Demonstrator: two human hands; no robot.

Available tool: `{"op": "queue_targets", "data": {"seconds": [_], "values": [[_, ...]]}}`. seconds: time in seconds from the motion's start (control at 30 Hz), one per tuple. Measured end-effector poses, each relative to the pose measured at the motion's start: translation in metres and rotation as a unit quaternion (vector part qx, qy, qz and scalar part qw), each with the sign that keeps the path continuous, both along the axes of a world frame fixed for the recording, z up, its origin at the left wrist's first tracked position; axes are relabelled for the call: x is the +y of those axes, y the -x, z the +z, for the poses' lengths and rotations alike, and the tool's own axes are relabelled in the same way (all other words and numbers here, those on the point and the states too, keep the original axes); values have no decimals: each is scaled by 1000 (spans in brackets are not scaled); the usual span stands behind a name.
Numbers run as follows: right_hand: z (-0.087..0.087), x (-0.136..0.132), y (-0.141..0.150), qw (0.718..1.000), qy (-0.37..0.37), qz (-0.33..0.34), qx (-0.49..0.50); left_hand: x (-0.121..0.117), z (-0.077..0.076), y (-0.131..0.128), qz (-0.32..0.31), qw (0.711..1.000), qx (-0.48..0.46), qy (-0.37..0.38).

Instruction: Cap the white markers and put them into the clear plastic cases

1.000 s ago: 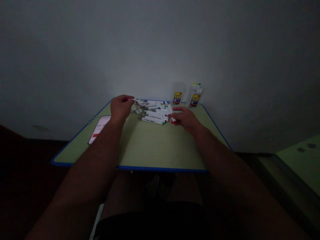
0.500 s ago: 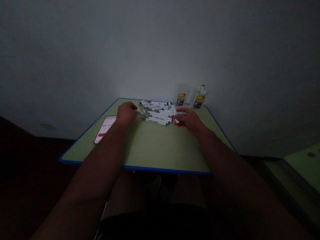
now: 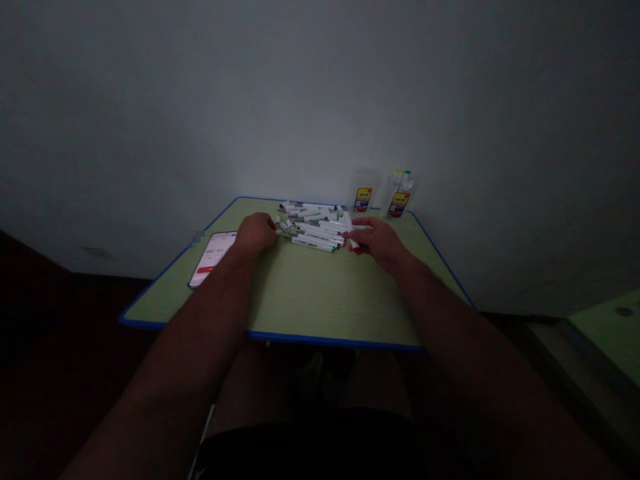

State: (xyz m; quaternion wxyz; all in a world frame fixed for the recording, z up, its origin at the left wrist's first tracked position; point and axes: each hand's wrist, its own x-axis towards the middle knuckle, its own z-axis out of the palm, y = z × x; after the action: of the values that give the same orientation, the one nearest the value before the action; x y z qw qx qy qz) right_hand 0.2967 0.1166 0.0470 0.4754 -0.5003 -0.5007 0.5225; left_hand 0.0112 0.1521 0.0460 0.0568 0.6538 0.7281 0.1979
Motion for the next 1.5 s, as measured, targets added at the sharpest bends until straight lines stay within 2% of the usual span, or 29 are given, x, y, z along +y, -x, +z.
{"op": "queue_targets", "data": {"seconds": [0.27,0.8,0.9,1.03,1.13,1.3,1.5], "values": [[-1,-1,1,1000,1,11,0,6,-10,4,0,999,-12,-30],[1,-3,3,1000,6,12,10,6,-9,6,-1,1000,-16,-21],[1,-2,2,1000,6,8,9,5,-5,5,19,997,-48,-54],[1,-2,2,1000,4,2,9,9,4,10,86,977,-132,-141],[-1,-1,2,1000,1,0,4,18,12,14,116,965,-173,-157],[-4,1,0,1000,-1,3,5,42,23,10,62,985,-113,-114],[0,-3,3,1000,13,0,5,69,22,8,-91,995,9,-47]]}}
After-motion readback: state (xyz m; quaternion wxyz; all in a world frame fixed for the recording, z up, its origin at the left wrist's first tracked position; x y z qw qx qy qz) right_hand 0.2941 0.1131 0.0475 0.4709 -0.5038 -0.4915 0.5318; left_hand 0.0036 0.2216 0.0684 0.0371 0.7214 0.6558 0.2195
